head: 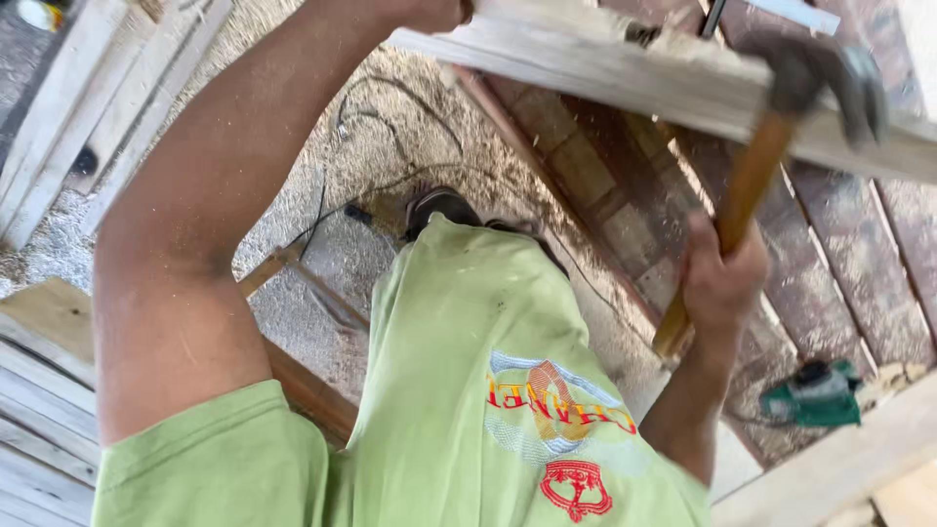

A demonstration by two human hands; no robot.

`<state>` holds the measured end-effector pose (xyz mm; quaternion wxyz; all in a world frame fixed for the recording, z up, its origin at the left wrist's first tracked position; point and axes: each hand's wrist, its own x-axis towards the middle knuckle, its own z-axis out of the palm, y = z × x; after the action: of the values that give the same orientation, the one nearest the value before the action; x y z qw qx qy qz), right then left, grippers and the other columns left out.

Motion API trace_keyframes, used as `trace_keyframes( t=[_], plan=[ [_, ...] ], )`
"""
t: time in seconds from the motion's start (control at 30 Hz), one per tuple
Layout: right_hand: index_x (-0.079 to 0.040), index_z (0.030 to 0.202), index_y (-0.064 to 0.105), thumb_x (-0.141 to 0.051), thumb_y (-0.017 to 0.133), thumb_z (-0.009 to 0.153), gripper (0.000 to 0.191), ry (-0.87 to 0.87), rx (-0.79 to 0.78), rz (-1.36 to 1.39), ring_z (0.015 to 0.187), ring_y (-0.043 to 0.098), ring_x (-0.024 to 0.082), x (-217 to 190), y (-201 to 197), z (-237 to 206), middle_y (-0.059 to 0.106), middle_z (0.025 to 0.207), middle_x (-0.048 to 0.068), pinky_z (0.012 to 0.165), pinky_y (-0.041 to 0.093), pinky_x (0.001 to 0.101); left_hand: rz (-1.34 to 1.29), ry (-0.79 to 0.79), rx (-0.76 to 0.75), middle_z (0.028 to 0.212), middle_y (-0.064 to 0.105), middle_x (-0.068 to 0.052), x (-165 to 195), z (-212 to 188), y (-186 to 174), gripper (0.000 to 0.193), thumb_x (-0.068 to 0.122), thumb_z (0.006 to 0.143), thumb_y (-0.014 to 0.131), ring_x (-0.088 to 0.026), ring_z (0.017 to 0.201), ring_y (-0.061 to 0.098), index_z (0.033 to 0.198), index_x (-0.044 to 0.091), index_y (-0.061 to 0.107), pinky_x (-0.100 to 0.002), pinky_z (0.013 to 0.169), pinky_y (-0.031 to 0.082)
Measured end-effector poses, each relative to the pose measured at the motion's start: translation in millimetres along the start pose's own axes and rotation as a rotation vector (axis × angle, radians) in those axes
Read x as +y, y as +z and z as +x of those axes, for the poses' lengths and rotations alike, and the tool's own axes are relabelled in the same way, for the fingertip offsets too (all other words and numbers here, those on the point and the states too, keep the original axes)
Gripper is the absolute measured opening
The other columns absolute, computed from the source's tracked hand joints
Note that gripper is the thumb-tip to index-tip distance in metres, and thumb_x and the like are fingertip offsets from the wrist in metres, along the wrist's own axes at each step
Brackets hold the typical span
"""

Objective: The person holds a board with pink wood filler on a wooden block and uses a small spatula to spread filler over nail holes along a long wood strip. They then hammer nails into planks and press planks together on the workbench, assembling boards.

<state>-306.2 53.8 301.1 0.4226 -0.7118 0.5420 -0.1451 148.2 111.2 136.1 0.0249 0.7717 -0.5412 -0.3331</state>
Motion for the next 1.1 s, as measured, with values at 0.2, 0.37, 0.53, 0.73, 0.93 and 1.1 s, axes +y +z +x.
trace_keyframes(
  t=[0.2,0.37,0.53,0.73,0.93,1.1],
  plan=[
    [-0.005,0.102,0.053,-0.030,0.069,0.107,0.030,0.036,0.311,0.310,0.052,0.051,0.009,112,-113,-8,0.052,0.070,0.000,0.045,0.045,0.0263,0.122,0.398,0.114,0.131,0.062,-0.023,125,18,-46,0.084,0.050,0.084,0.083,-0.040,0.115,0.061,0.146,0.005,0.050,-0.054,0.095,0.050],
    [-0.004,0.105,0.054,-0.037,0.060,0.112,0.034,0.005,0.558,0.201,0.057,0.057,0.008,193,-287,-20,0.057,0.073,0.002,0.050,0.047,0.0250,0.180,0.423,0.056,0.121,0.071,-0.020,393,96,20,0.079,0.044,0.086,0.083,-0.040,0.111,0.068,0.149,0.015,0.046,-0.054,0.095,0.053],
    [-0.002,0.106,0.058,-0.038,0.054,0.121,0.040,-0.555,0.592,0.044,0.052,0.061,0.015,232,-495,-35,0.061,0.069,0.007,0.047,0.049,0.0257,0.214,0.616,0.257,0.107,0.071,-0.024,606,177,88,0.077,0.013,0.082,0.076,-0.043,0.091,0.071,0.150,0.009,0.042,-0.055,0.078,0.055],
    [-0.003,0.110,0.056,-0.035,0.054,0.116,0.033,-0.527,0.516,0.396,0.053,0.060,0.013,269,-619,17,0.060,0.072,0.005,0.045,0.050,0.0257,0.231,0.564,0.243,0.091,0.075,-0.018,699,215,146,0.059,0.000,0.082,0.068,-0.036,0.077,0.074,0.139,0.004,0.053,-0.048,0.069,0.058],
    [-0.004,0.114,0.053,-0.032,0.054,0.111,0.028,-0.059,0.306,0.405,0.054,0.060,0.012,321,-523,151,0.060,0.075,0.003,0.043,0.051,0.0257,0.292,0.613,0.282,0.080,0.074,-0.014,690,227,143,0.043,0.003,0.083,0.070,-0.028,0.064,0.073,0.126,0.005,0.062,-0.043,0.057,0.059],
    [-0.004,0.116,0.057,-0.036,0.055,0.111,0.032,0.173,0.232,-0.195,0.057,0.058,0.010,374,-559,171,0.060,0.080,0.002,0.045,0.050,0.0245,0.374,0.596,0.160,0.077,0.074,-0.015,701,239,113,0.044,0.007,0.086,0.069,-0.029,0.064,0.073,0.129,0.011,0.062,-0.044,0.062,0.061]
  ],
)
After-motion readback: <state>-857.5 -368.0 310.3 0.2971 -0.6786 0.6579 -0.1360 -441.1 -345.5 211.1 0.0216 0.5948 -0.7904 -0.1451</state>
